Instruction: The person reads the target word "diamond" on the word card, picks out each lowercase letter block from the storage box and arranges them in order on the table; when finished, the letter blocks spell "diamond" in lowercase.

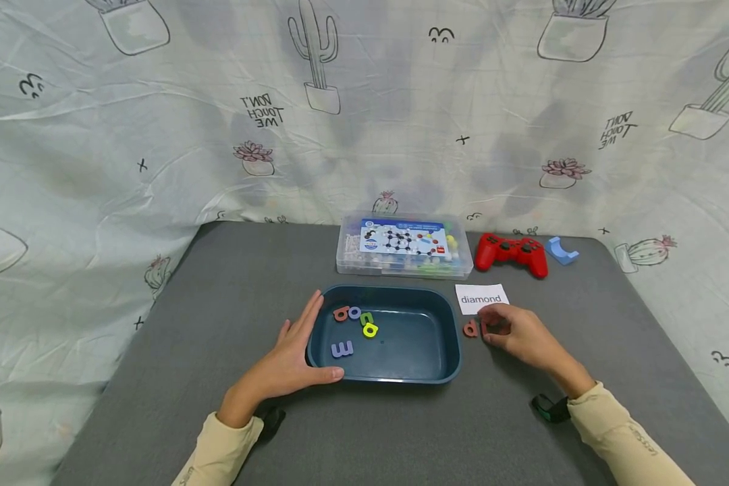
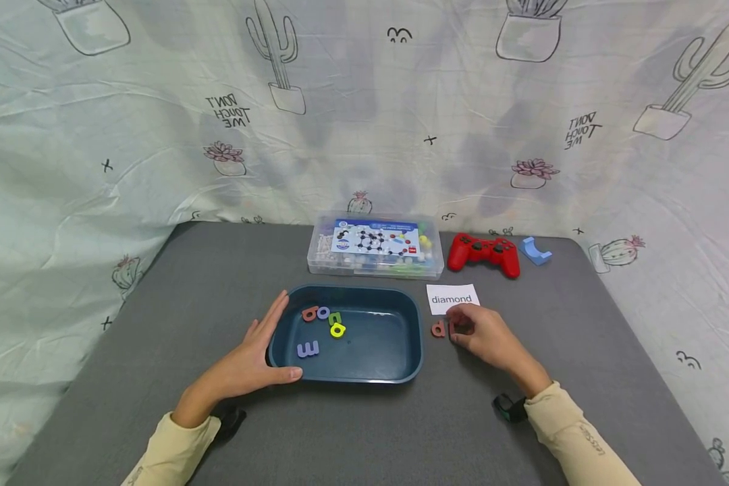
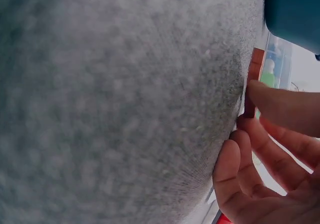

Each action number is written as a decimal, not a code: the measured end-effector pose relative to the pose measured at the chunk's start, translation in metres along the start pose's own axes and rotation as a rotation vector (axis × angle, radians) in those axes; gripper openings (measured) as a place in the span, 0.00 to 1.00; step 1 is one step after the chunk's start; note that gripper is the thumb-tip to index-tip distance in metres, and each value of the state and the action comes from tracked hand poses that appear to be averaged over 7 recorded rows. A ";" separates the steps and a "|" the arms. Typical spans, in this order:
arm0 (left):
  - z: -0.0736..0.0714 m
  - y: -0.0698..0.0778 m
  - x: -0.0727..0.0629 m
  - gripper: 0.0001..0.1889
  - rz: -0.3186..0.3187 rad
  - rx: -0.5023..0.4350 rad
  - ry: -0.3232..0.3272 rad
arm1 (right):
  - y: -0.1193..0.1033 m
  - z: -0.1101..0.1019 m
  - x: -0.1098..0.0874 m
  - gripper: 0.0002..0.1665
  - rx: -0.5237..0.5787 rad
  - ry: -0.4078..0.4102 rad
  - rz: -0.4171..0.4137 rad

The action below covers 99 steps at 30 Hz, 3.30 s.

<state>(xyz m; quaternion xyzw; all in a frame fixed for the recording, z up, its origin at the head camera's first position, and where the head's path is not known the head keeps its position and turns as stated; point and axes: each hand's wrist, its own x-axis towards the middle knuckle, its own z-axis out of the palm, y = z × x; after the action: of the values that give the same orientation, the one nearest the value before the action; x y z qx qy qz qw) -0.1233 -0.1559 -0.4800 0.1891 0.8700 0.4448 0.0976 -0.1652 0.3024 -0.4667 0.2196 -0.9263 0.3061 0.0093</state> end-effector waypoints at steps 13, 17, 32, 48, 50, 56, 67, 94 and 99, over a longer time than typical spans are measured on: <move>-0.001 0.002 0.001 0.68 -0.026 0.009 -0.006 | 0.001 0.001 0.001 0.27 -0.027 -0.013 -0.009; -0.001 0.002 0.001 0.68 -0.024 0.003 -0.007 | 0.000 0.002 0.001 0.27 -0.035 -0.010 -0.010; -0.002 0.004 0.002 0.68 -0.026 -0.003 -0.011 | -0.002 -0.001 0.001 0.27 -0.045 -0.016 0.003; -0.001 0.004 0.001 0.68 -0.024 0.004 -0.004 | -0.004 -0.011 0.002 0.26 0.033 -0.004 0.078; -0.001 0.004 0.001 0.68 -0.021 0.008 -0.003 | -0.006 -0.016 0.002 0.26 0.056 0.017 0.117; -0.001 0.004 0.000 0.68 -0.014 0.002 -0.002 | -0.023 -0.031 0.007 0.28 0.115 0.117 0.140; -0.001 0.001 -0.001 0.69 -0.010 0.003 -0.007 | -0.071 -0.058 0.030 0.28 0.216 0.261 -0.043; -0.002 0.002 -0.002 0.69 0.000 0.005 0.001 | -0.137 -0.009 0.095 0.35 0.454 0.181 -0.319; -0.001 0.002 -0.002 0.69 -0.001 0.005 -0.005 | -0.144 0.009 0.104 0.36 0.460 0.144 -0.355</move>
<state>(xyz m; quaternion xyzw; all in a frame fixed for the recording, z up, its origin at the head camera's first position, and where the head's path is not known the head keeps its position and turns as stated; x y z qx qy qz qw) -0.1214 -0.1563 -0.4773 0.1903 0.8708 0.4422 0.0996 -0.1984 0.1521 -0.3773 0.3521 -0.7768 0.5162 0.0785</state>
